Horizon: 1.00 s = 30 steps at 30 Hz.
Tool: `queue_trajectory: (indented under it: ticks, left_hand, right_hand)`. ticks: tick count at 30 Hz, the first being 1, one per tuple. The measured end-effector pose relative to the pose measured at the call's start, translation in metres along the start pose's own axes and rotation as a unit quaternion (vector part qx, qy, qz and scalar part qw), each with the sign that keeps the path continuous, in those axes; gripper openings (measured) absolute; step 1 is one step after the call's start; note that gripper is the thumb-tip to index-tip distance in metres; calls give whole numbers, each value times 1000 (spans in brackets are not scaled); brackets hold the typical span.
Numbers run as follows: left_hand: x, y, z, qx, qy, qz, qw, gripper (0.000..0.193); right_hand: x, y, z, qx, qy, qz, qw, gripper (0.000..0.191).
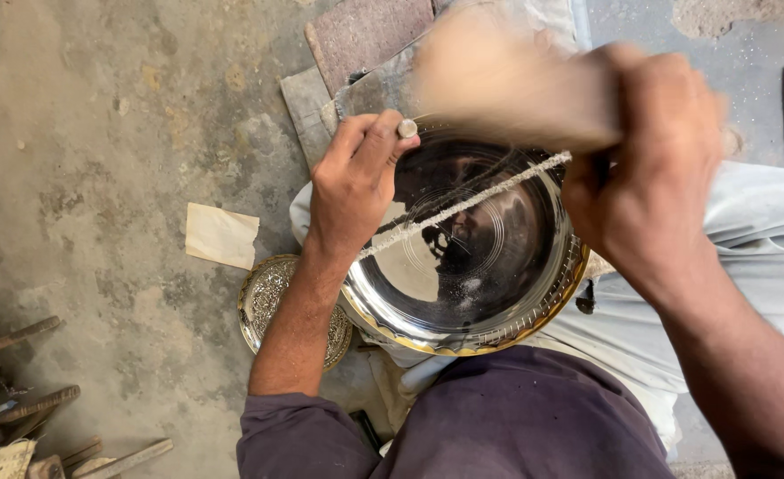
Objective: The person sits on the floor with a brass plate on their lap and hammers a small punch against the plate's rim using a wooden mallet, working around the edge to emboss a decorative pattern. They reposition the punch repeatedly and rotate the plate as they work, with finished embossed plates beside them.
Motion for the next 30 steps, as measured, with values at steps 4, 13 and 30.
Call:
queue_trajectory:
  ticks: [4,13,30]
  left_hand:
    - [-1,0,-2,31,-2,5,1000,26]
    - [6,7,1,26,-40,-8,999,32]
    - [-3,5,-4,33,-13,-11,999,28]
  right_hand:
    - [-8,-6,-7,-67,62,-21,996,41]
    - [-27,-3,34,38,9,6,999,38]
    - [-16,-22,9,-205,88,-35,974,35]
Point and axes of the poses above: each hand's wrist, its own x-axis towards the middle knuckle, its own y-axis out of the back of the hand, z = x × y, the point moved 10 cm from there along x, towards the middle knuckle, and after that the axes turned 8 degrees about x, right-handed, at the moved point
